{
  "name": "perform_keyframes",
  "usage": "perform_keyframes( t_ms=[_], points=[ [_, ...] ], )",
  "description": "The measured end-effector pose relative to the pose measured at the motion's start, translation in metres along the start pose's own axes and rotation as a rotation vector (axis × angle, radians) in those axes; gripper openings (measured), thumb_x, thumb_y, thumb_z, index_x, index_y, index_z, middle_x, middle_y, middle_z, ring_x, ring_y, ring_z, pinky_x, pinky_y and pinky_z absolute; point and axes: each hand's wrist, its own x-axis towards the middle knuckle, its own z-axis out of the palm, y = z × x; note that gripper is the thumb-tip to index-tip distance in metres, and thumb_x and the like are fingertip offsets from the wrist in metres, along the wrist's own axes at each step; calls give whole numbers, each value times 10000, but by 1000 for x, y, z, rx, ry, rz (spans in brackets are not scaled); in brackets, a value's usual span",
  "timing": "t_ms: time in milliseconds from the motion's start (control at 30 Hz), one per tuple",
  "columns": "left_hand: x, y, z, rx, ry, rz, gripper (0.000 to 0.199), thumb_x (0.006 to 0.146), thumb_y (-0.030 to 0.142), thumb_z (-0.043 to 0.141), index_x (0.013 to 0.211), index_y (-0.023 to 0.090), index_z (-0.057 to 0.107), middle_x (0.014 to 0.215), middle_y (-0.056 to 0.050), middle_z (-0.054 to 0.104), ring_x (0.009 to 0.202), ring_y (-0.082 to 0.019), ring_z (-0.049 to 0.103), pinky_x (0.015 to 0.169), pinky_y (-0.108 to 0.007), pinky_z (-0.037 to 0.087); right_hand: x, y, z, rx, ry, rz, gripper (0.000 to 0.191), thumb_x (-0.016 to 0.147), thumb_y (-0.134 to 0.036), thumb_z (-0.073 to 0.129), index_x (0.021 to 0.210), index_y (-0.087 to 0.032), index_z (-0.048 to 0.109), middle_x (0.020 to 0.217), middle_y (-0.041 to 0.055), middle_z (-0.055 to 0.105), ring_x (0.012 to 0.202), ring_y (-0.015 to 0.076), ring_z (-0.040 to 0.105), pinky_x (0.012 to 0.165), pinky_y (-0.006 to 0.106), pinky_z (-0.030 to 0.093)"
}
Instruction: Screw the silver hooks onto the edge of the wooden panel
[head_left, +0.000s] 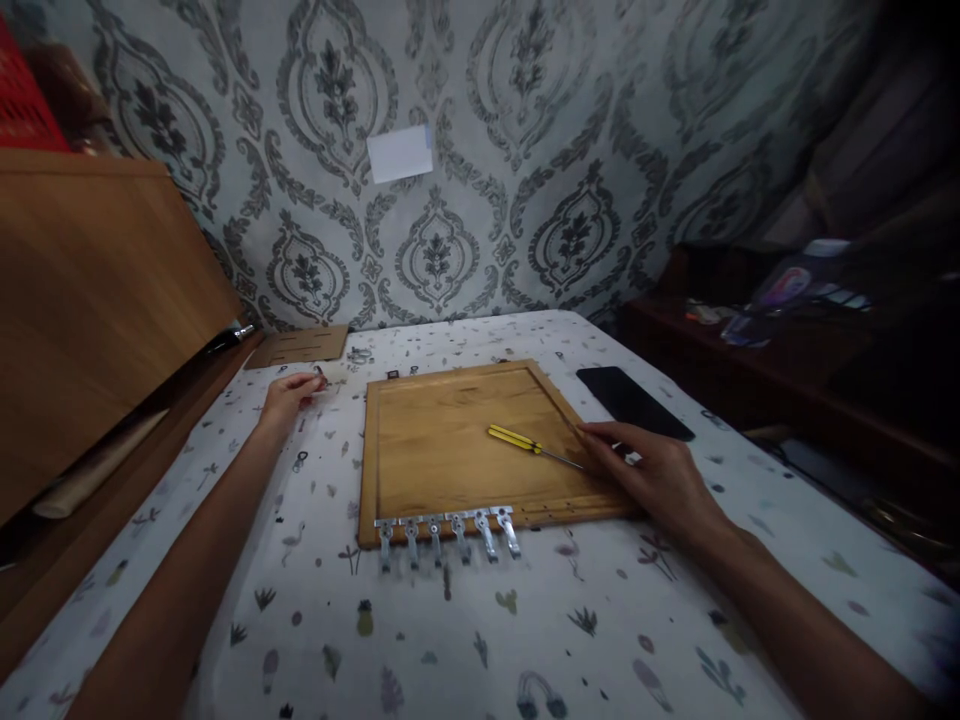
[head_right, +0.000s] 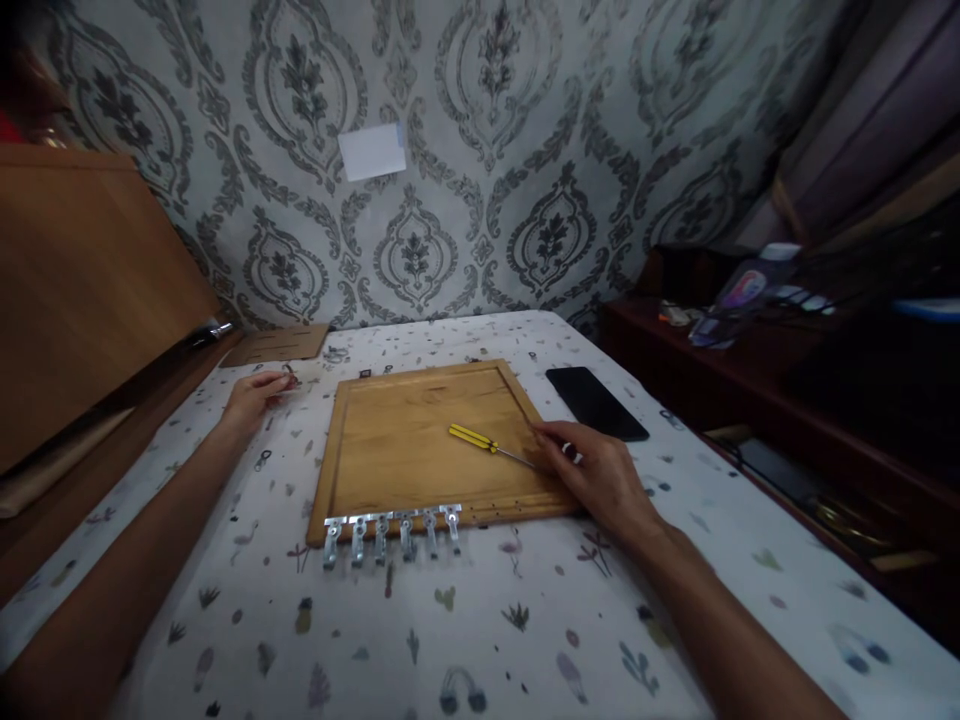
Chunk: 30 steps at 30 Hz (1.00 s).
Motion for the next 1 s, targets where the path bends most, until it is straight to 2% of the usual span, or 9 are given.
perform_keyframes(
  t_ms=[367, 533, 800, 900, 1000],
  points=[
    [14, 15, 18, 430, -150, 276, 314, 988, 366, 617, 1249, 191, 628, 1299, -110, 620, 1116, -237, 637, 952, -447, 567, 1, 0, 0, -32, -77, -10, 335, 920, -402, 536, 1006, -194, 784, 939, 92, 818, 712, 257, 759, 627, 351, 596],
    [13, 22, 19, 507, -115, 294, 325, 982, 367, 627, 1249, 182, 627, 1290, -107, 623, 1115, -243, 639, 944, -449, 569, 0, 0, 1, -27, -76, -6, 348, 928, -403, 528, 1036, -190, 780, 904, 89, 816, 706, 252, 758, 620, 339, 586],
    [16, 41, 8, 334, 69, 204, 366, 974, 362, 640, 1277, 159, 607, 1294, -115, 617, 1113, -250, 639, 932, -463, 572, 0, 0, 0, -38, -64, -22, 335, 924, -398, 533, 1018, -193, 781, 837, 79, 811, 629, 237, 734, 583, 332, 572],
    [7, 55, 7, 208, 54, 162, 368, 975, 363, 640, 1278, 156, 605, 1283, -113, 621, 1100, -248, 645, 920, -456, 577, 0, -1, -1, -36, -63, -24, 329, 923, -398, 539, 1012, -192, 780, 843, 76, 811, 611, 229, 728, 579, 327, 570],
    [-12, 73, 11, 74, -31, 138, 350, 981, 372, 630, 1250, 148, 610, 1213, -103, 644, 1020, -221, 663, 861, -417, 593, 3, -3, -1, -16, -45, -41, 318, 926, -396, 536, 994, -199, 776, 851, 73, 812, 611, 222, 725, 565, 319, 566]
  ],
)
